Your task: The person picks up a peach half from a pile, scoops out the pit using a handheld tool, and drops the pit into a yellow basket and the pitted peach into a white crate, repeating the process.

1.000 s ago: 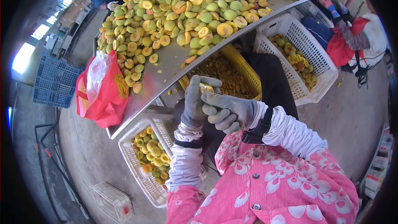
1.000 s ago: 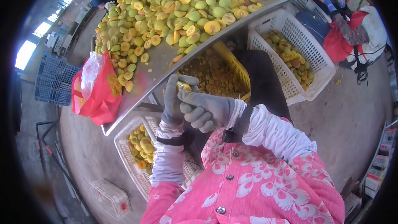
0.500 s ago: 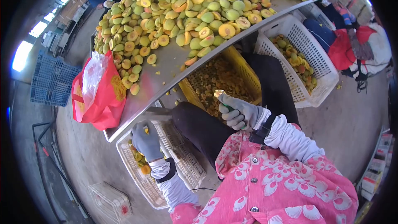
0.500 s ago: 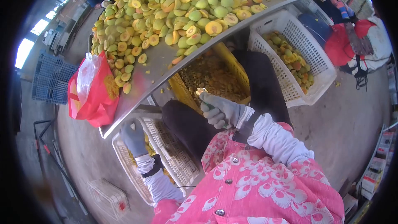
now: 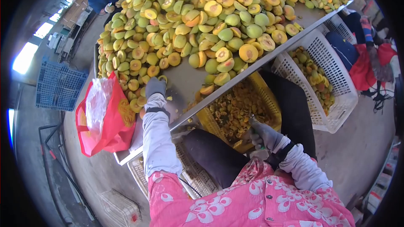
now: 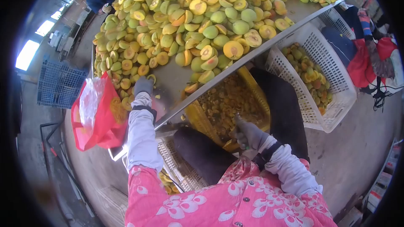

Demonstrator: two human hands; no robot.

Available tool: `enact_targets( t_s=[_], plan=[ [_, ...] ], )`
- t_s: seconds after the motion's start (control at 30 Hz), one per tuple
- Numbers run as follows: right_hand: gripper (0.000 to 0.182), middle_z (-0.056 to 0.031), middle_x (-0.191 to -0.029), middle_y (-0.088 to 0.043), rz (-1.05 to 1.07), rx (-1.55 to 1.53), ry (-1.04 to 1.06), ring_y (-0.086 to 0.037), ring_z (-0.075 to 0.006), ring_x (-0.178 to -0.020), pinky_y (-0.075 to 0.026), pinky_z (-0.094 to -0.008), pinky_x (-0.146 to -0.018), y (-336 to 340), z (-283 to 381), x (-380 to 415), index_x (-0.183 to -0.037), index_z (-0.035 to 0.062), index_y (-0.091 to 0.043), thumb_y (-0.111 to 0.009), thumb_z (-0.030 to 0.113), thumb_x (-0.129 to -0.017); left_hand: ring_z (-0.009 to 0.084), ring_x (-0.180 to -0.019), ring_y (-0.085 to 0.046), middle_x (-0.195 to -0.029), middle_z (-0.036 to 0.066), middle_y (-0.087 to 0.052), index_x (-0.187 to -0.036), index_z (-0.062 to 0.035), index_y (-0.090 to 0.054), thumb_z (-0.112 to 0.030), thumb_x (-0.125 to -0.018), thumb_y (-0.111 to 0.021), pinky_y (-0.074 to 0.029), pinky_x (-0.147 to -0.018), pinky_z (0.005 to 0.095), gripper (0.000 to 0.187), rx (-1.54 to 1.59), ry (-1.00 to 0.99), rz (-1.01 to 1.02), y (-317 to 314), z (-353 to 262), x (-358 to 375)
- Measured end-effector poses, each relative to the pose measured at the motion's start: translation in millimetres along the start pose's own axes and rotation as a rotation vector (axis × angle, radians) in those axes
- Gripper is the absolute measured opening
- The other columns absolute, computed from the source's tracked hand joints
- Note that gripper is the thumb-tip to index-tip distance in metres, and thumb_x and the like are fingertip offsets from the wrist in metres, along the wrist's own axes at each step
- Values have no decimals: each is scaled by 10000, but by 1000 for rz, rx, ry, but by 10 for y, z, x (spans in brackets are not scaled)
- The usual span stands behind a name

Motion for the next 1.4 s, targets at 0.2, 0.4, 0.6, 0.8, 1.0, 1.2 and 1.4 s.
enact_targets(
  t_s=[0.2, 0.4, 0.6, 0.8, 1.0, 1.2, 1.4],
  plan=[
    [502, 22, -570, -480, -91, 411, 283, -439, -128, -443, -342, -314, -421, -452, 380, 140, -867, 98, -603, -465, 562, -1001, 328, -862, -692, -1005, 163, -705, -1092, -22, -627, -228, -873, -659, -543, -769, 418, 303, 605, -143, 113, 74, -495, 459],
    [385, -110, -635, -609, -191, 868, 739, -620, -230, -549, -487, -381, -547, -1367, 691, 714, -966, 24, -639, -552, 398, -995, 214, -884, -661, -1030, 80, -679, -1193, -32, -607, -218, -969, -594, -533, -776, 339, 291, 1528, -391, 448, 554, -973, 2085],
    [292, 8, -646, -552, -111, 922, 977, -494, -57, -501, -402, -264, -470, -1711, 489, 1098, -1043, 26, -624, -569, 310, -1009, 225, -906, -649, -1074, 176, -662, -1163, 14, -571, -337, -1058, -422, -514, -842, 345, 396, 1120, -603, -271, 989, -1054, 3021],
    [392, -271, -884, -666, -129, 850, 1007, -664, -441, -885, -514, -443, -735, -1712, 299, 1257, -1142, -22, -598, -561, 340, -993, 167, -809, -619, -930, 133, -675, -985, 8, -568, -446, -1054, -241, -501, -740, 295, 564, 1531, -354, -202, 1073, -1068, 3235],
    [376, -213, -794, -669, -161, 902, 1215, -692, -360, -747, -521, -399, -661, -1760, 229, 1415, -1106, -15, -605, -552, 343, -1002, 172, -738, -605, -836, 124, -650, -981, 33, -597, -398, -1050, -286, -500, -718, 300, 536, 1559, -401, -228, 1218, -1071, 3473],
    [510, -19, -612, -518, 6, 812, 479, -511, -108, -491, -437, -300, -458, -1693, -6, 1346, -941, 26, -596, -443, 505, -1027, 148, -631, -572, -727, 95, -623, -990, 44, -638, -387, -1043, -329, -473, -625, 271, 533, 1559, -324, 171, 1110, -1045, 3420],
    [531, 111, -555, -241, 603, 243, 61, -190, -28, -424, -177, -210, -382, -1760, -246, 1314, -823, 173, -446, -353, 668, -992, 155, -614, -572, -764, 107, -654, -969, 35, -624, -349, -1052, -340, -482, -611, 280, 484, 1162, -687, -33, 1195, -1127, 3322]
  ],
)
Point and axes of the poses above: each hand's wrist, its own x-axis away from the middle knuckle, its own y-axis out of the back of the hand, z = x × y, the point moved 7 cm from there along -x, towards the middle knuckle
